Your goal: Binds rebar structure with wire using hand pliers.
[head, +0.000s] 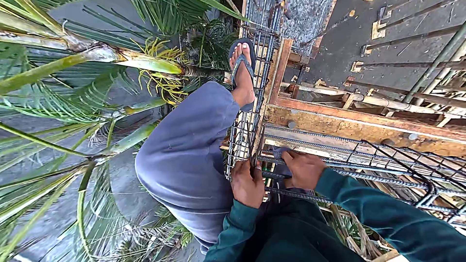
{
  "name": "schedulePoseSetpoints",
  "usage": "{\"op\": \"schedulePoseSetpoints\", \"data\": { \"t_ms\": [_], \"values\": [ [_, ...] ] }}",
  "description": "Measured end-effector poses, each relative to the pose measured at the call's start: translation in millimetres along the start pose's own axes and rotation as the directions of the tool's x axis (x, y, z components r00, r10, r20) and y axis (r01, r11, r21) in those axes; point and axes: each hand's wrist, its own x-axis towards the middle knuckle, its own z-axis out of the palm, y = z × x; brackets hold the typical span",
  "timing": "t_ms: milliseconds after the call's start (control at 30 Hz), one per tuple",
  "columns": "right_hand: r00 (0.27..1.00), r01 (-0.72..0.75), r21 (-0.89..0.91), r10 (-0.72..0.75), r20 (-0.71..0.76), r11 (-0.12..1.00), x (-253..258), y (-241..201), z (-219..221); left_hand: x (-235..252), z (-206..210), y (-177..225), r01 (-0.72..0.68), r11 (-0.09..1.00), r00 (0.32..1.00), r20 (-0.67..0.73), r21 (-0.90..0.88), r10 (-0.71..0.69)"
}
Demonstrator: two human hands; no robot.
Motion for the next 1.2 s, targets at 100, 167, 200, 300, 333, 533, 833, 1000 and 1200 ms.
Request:
{"op": "schedulePoseSetpoints", "data": {
  "t_ms": [100, 167, 200, 300, 333, 533, 833, 1000, 1200],
  "values": [
    [1.0, -0.013, 0.015, 0.012, 0.018, 1.0, 4, -1, 0, 2, -5, 4, 0.023, 0.994, 0.999, 0.043, 0.11, -0.028],
    [1.0, -0.017, 0.019, 0.017, 0.023, 1.0, 5, -2, 3, 3, -8, 5, 0.034, 0.986, 0.997, 0.065, 0.163, -0.045],
    [0.999, -0.024, 0.023, 0.023, 0.027, 0.999, 5, -2, 4, 5, -10, 6, 0.034, 0.984, 0.997, 0.069, 0.177, -0.047],
    [0.998, -0.05, 0.033, 0.049, 0.03, 0.998, 9, -2, 7, 10, -13, 9, 0.057, 0.983, 0.992, 0.099, 0.175, -0.075],
    [0.998, -0.049, 0.038, 0.048, 0.03, 0.998, 11, -2, 9, 11, -13, 6, 0.067, 0.984, 0.99, 0.112, 0.167, -0.086],
    [0.998, 0.067, 0.337, -0.056, -0.042, 0.939, 24, 9, 9, 11, -8, -14, 0.063, 0.998, 0.989, 0.137, -0.006, -0.061],
    [0.893, 0.381, 0.158, -0.318, -0.32, 0.911, 60, -9, -6, 19, -6, -35, 0.022, 0.945, 0.986, 0.165, -0.326, 0.034],
    [0.866, 0.455, 0.275, -0.349, -0.358, 0.847, 67, -10, -16, 26, -4, -40, 0.043, 0.873, 0.978, 0.198, -0.486, 0.062],
    [0.836, 0.485, 0.294, -0.338, -0.433, 0.823, 71, -9, -15, 35, -2, -38, 0.15, 0.813, 0.981, 0.185, -0.563, -0.053]
  ]
}}
